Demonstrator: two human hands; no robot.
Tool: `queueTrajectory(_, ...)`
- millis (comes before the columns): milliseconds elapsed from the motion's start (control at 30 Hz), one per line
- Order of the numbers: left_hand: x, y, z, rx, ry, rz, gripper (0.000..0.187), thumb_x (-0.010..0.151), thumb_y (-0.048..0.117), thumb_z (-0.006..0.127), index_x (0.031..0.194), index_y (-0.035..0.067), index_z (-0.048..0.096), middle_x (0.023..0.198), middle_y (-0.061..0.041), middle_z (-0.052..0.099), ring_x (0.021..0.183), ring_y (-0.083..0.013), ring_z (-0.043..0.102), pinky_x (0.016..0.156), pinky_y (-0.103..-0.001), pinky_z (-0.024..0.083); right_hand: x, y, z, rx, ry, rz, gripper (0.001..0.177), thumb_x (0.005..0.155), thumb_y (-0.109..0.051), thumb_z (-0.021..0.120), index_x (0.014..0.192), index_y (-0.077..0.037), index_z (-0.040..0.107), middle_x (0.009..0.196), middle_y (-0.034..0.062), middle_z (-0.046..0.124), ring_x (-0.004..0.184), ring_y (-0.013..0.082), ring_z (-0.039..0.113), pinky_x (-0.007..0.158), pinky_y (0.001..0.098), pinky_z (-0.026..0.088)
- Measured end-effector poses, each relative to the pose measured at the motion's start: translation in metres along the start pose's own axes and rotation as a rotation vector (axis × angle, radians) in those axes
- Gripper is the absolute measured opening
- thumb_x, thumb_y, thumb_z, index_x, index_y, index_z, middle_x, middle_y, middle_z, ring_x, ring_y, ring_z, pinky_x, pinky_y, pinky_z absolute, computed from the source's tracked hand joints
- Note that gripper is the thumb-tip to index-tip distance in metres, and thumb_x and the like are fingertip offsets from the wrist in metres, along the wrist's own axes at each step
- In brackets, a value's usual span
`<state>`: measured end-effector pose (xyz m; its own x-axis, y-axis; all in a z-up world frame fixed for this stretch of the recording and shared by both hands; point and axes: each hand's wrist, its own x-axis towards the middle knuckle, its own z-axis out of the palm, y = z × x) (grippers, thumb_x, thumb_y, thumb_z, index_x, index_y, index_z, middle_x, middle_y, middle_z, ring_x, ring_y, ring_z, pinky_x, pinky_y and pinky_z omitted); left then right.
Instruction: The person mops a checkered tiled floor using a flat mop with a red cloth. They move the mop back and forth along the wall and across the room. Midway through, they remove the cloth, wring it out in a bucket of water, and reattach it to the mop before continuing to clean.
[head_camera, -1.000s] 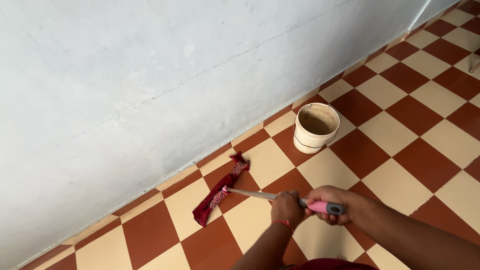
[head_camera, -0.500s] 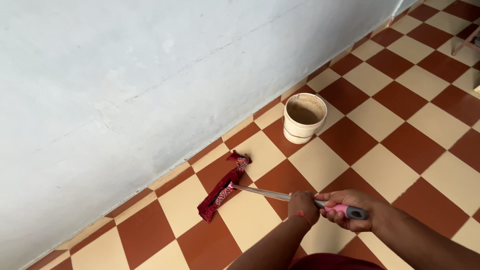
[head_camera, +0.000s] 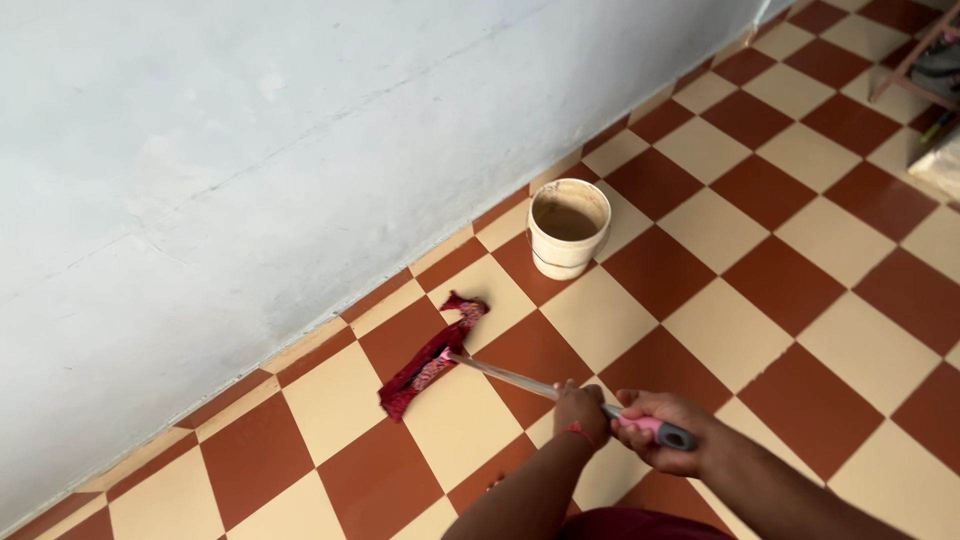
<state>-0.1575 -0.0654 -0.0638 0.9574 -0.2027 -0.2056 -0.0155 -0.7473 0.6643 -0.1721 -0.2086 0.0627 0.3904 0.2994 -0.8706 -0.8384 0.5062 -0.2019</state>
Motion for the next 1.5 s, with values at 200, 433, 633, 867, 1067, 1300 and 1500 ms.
queueTrajectory(200,0.011,0.025,0.019,0.055,-0.084,0.131,0.027,0.078,0.022,0.080,0.099,0.007,0.074,0.100,-0.019,0.070,0.118,-0.0381,0.059,0.126,-0.048,0.021,-0.002,-0.019,-0.039,0.018,0.014,-0.012,0.023,0.089,0.003,0.057,0.107,-0.011,0.051,0.091,0.0211,0.057,0.052,0.0092,0.051,0.040,0.0156,0.049)
queueTrajectory(433,0.009,0.020,-0.005,0.137,-0.047,-0.152,0.035,0.080,0.027,0.081,0.105,0.005,0.067,0.109,-0.019,0.064,0.106,-0.0315,0.068,0.094,-0.041,0.058,0.021,-0.015,-0.018,-0.085,0.032,0.004,0.024,0.089,0.000,0.055,0.111,-0.009,0.052,0.086,0.0193,0.060,0.054,0.0116,0.055,0.041,0.0177,0.050)
queueTrajectory(633,-0.012,0.050,-0.003,-0.028,-0.042,-0.154,0.028,0.083,0.028,0.079,0.101,0.008,0.070,0.105,-0.022,0.068,0.096,-0.0360,0.071,0.085,-0.044,0.059,0.003,-0.011,-0.040,0.035,0.036,0.014,0.027,0.089,0.004,0.055,0.111,-0.012,0.049,0.087,0.0203,0.057,0.054,0.0127,0.055,0.040,0.0171,0.048)
queueTrajectory(867,-0.030,0.098,0.019,-0.092,-0.060,-0.102,0.022,0.083,0.020,0.074,0.101,0.009,0.067,0.109,-0.023,0.062,0.091,-0.0396,0.070,0.080,-0.047,0.058,-0.054,-0.023,-0.071,0.074,0.093,-0.030,0.025,0.088,0.003,0.056,0.106,-0.013,0.048,0.088,0.0238,0.058,0.050,0.0103,0.052,0.039,0.0156,0.047)
queueTrajectory(1067,-0.010,0.058,0.031,0.025,-0.047,-0.066,0.027,0.084,0.020,0.077,0.106,0.011,0.067,0.117,-0.023,0.061,0.101,-0.0395,0.069,0.087,-0.047,0.057,-0.010,-0.014,-0.072,-0.004,0.023,-0.032,0.024,0.088,0.001,0.056,0.108,-0.011,0.050,0.085,0.0202,0.060,0.051,0.0114,0.054,0.039,0.0174,0.048)
queueTrajectory(1300,-0.041,0.054,-0.004,0.292,-0.131,-0.014,0.046,0.069,0.025,0.088,0.109,0.015,0.068,0.121,-0.015,0.062,0.124,-0.0368,0.057,0.102,-0.047,0.050,-0.001,0.026,-0.060,-0.113,0.091,-0.001,0.033,0.089,0.006,0.053,0.115,-0.014,0.050,0.091,0.0173,0.060,0.057,0.0145,0.056,0.040,0.0218,0.046)
queueTrajectory(1500,-0.064,0.108,-0.015,0.565,-0.339,0.092,0.026,0.084,0.040,0.076,0.102,0.021,0.078,0.106,-0.007,0.076,0.106,-0.0278,0.072,0.093,-0.047,0.053,-0.052,0.019,-0.088,-0.293,-0.058,0.082,0.034,0.090,0.004,0.053,0.120,-0.011,0.051,0.092,0.0168,0.059,0.061,0.0156,0.057,0.040,0.0228,0.047)
